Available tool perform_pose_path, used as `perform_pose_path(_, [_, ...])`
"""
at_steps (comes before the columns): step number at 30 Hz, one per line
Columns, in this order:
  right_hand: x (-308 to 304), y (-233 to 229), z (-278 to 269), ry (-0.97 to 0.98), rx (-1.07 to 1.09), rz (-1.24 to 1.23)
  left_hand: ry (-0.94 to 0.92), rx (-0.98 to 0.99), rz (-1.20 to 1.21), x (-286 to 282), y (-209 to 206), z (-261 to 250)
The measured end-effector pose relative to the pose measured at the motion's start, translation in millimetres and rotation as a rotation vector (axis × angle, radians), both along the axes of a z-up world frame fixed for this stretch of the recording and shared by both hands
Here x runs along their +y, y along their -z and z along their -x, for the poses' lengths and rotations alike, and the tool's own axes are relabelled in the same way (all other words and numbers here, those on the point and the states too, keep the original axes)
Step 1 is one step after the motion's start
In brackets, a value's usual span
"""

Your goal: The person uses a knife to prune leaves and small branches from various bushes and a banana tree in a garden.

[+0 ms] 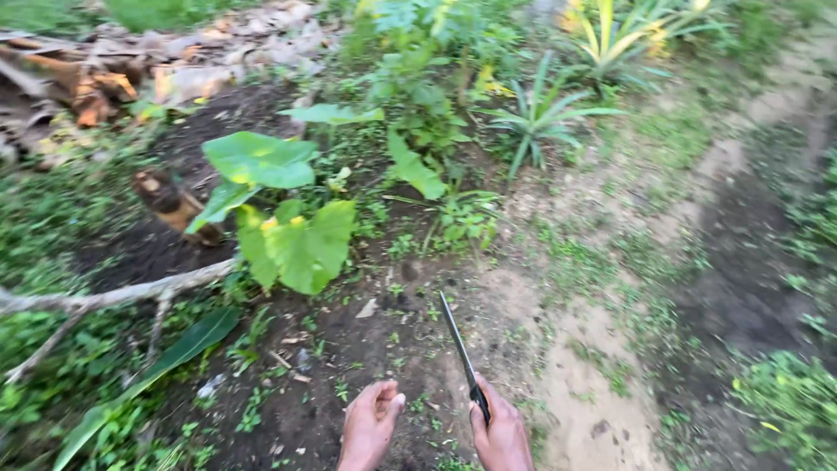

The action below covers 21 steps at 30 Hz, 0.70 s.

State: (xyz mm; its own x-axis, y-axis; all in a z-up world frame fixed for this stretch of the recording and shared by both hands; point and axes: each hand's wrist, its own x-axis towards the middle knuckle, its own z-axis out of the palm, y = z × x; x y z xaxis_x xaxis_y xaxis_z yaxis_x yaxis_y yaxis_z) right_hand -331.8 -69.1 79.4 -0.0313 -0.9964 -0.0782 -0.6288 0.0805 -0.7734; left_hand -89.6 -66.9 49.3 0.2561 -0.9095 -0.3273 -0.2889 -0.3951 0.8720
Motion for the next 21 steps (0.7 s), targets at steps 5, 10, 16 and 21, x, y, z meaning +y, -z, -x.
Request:
perform_pose_path(5, [-6.6, -21.2, 60.5, 0.259, 0.089, -0.239, 0.281, -0.047, 0.000, -75.4, -36.2, 70.6])
perform_pose_path(10, [-37.8, 54.4, 130.6, 0.367, 0.036, -0.047, 0.420, -0.024, 0.156, -162.1, -0.4, 117.1])
perform_pose_path(16, [-140.6, 101.0, 175.4, 0.425, 0.061, -0.065, 0.550, -0.083, 0.120, -280.0, 24.7, 174.2])
perform_pose_path(21, [-256.1, 45.7, 181.9, 0.356, 0.014, -0.016, 0.683, -0.150, 0.069, -381.5, -32.7, 217.5])
